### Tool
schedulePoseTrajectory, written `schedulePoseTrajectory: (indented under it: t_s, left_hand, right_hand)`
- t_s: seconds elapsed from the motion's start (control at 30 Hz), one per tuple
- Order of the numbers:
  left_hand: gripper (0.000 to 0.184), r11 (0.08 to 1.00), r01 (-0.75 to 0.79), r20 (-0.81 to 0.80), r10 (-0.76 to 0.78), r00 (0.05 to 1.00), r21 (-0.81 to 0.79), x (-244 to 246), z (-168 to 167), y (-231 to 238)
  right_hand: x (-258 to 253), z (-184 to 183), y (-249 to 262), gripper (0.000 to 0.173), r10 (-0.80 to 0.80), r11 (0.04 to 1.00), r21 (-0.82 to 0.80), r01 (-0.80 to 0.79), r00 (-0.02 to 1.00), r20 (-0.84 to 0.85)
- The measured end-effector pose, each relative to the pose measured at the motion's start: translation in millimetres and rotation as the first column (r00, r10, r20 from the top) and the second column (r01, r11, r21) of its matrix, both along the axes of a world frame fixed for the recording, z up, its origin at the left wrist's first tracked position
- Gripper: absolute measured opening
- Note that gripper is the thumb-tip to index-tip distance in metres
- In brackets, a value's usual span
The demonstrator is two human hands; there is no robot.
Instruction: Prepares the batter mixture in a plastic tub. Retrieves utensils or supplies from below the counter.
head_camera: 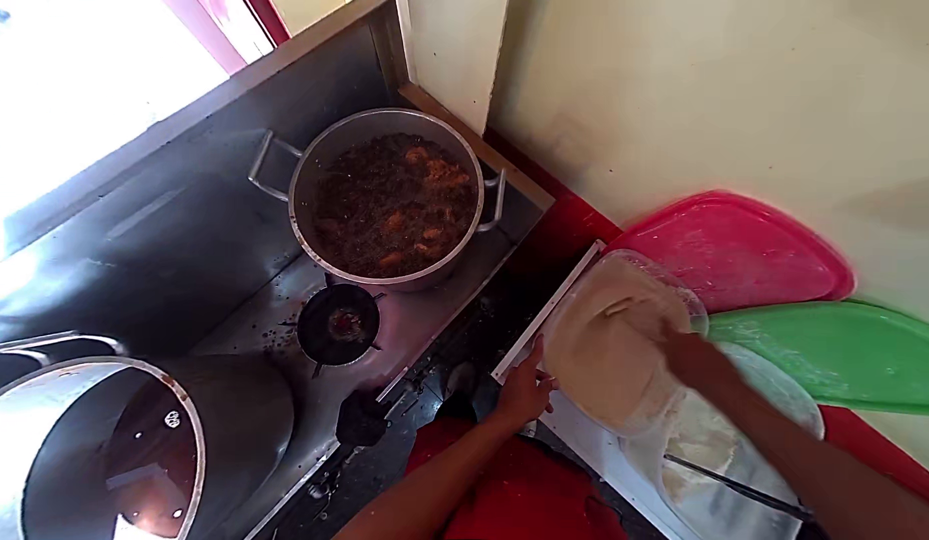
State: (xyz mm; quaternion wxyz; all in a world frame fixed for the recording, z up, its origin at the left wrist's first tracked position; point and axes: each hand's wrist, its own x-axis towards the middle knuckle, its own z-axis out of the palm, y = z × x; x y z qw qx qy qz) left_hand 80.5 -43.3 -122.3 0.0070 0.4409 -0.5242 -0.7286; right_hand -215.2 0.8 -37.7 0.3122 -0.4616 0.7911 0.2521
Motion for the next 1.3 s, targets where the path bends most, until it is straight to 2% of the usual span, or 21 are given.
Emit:
schedulePoseTrajectory:
  t_s: [0.07, 0.13, 0.17, 0.23, 0.3, 0.37, 0.43, 0.5, 0.53, 0.57, 0.63, 0.7, 0.77, 0.83, 0.9, 0.97, 1.07, 1.13, 1.2, 1.27, 1.3]
  left_hand:
    - [0.083, 1.000, 0.005, -0.007, -0.005, 1.000, -0.007, 1.2, -2.0, -2.9]
    - [0.081, 1.000, -0.002, 0.003, 0.002, 1.000, -0.018, 3.0, -3.1, -1.0]
    - [0.080, 1.000, -0.008, 0.011, 0.008, 1.000, -0.026, 4.6, -2.8, -0.2]
    - [0.080, 0.999, -0.011, 0.014, 0.011, 1.000, -0.031, 4.3, -1.6, -3.0]
    - [0.082, 1.000, 0.005, 0.006, -0.005, 1.000, -0.030, 2.3, -4.4, 0.0]
    - [0.085, 0.999, 0.033, 0.009, -0.033, 0.999, -0.029, -1.5, -6.5, -3.4]
    - [0.085, 0.999, 0.032, 0.028, -0.031, 0.999, -0.027, -1.0, -7.0, -2.2]
    - [0.086, 0.999, 0.031, 0.043, -0.029, 0.999, -0.030, 0.0, -6.7, -2.0]
    - [0.086, 0.999, 0.029, 0.043, -0.027, 0.999, -0.029, -0.9, -6.4, -2.4]
    - [0.087, 0.999, 0.030, 0.042, -0.029, 0.999, -0.028, -1.8, -6.6, -3.2]
    - [0.087, 0.998, 0.054, 0.048, -0.053, 0.997, -0.022, -1.6, -5.8, -4.5]
    - [0.086, 0.999, 0.046, 0.047, -0.045, 0.998, -0.027, -0.5, -6.6, -3.4]
    - [0.088, 0.999, 0.024, 0.038, -0.023, 0.999, -0.029, -0.4, -6.7, -2.4]
    - [0.089, 0.999, 0.028, 0.037, -0.027, 0.999, -0.031, -2.9, -5.9, -1.7]
    - [0.090, 0.999, 0.043, 0.045, -0.042, 0.998, -0.025, -2.2, -5.4, -3.1]
    - [0.090, 0.999, 0.034, 0.052, -0.033, 0.998, -0.020, -3.1, -4.3, -5.0]
    - [0.088, 0.999, 0.035, 0.063, -0.033, 0.997, -0.024, -0.9, -3.6, -5.5]
    - [0.089, 0.999, 0.034, 0.052, -0.032, 0.998, -0.031, -2.9, -5.3, -4.6]
    - [0.088, 0.999, 0.044, 0.050, -0.043, 0.998, -0.031, -4.6, -6.6, -4.9]
    - [0.087, 0.998, 0.049, 0.062, -0.048, 0.997, -0.028, -3.8, -5.4, -4.1]
    - [0.087, 0.998, 0.049, 0.064, -0.047, 0.997, -0.031, -3.3, -4.8, -4.7]
  right_hand:
    - [32.8, -8.1, 2.5, 0.060, 0.075, 0.996, 0.042, -0.080, 0.993, 0.092]
    - [17.8, 4.0, 11.1, 0.054, 0.170, 0.975, 0.113, -0.190, 0.971, 0.169]
    - [-0.1, 12.8, 8.8, 0.050, 0.157, 0.975, 0.133, -0.179, 0.975, 0.156]
    - [-20.2, 16.5, -2.6, 0.048, 0.057, 0.997, 0.044, -0.060, 0.996, 0.063]
    - [5.4, 7.7, -2.9, 0.055, -0.016, 0.999, -0.045, 0.018, 0.999, 0.045]
    - [24.7, 2.7, 10.5, 0.056, 0.063, 0.998, -0.003, -0.063, 0.994, 0.088]
    - [-6.0, 3.6, 24.4, 0.049, 0.154, 0.987, 0.022, -0.157, 0.982, 0.107]
    - [-31.8, 5.8, 12.0, 0.047, 0.043, 0.999, -0.004, -0.043, 0.998, 0.041]
    - [-25.2, 4.8, 0.1, 0.050, -0.021, 0.999, -0.045, 0.022, 0.999, 0.028]
    - [-9.1, 1.0, -6.4, 0.053, -0.032, 0.996, -0.077, 0.035, 0.999, 0.044]
    - [16.0, -3.0, 3.0, 0.054, 0.078, 0.996, -0.055, -0.072, 0.989, 0.126]
    - [-8.1, 0.4, 17.4, 0.048, 0.133, 0.991, -0.008, -0.133, 0.979, 0.155]
    - [-34.1, 5.5, 10.6, 0.047, 0.023, 0.999, -0.040, -0.020, 0.997, 0.075]
    - [-14.2, 2.1, -3.1, 0.051, -0.057, 0.990, -0.130, 0.061, 0.998, 0.036]
    - [22.2, -1.1, 3.6, 0.054, 0.022, 0.994, -0.105, -0.012, 0.995, 0.095]
    - [7.6, 1.7, 17.2, 0.048, 0.133, 0.991, -0.033, -0.130, 0.985, 0.107]
    - [-28.8, 9.3, 11.8, 0.044, -0.019, 0.998, -0.064, 0.019, 1.000, 0.006]
    - [0.8, 1.9, 1.1, 0.054, -0.101, 0.987, -0.125, 0.105, 0.994, 0.041]
    - [26.8, 0.0, 7.8, 0.056, 0.014, 0.998, -0.057, -0.005, 0.989, 0.147]
    - [3.4, 6.4, 21.8, 0.048, 0.108, 0.994, 0.017, -0.112, 0.981, 0.159]
    - [-16.5, 10.4, 24.0, 0.043, 0.099, 0.994, 0.030, -0.102, 0.990, 0.105]
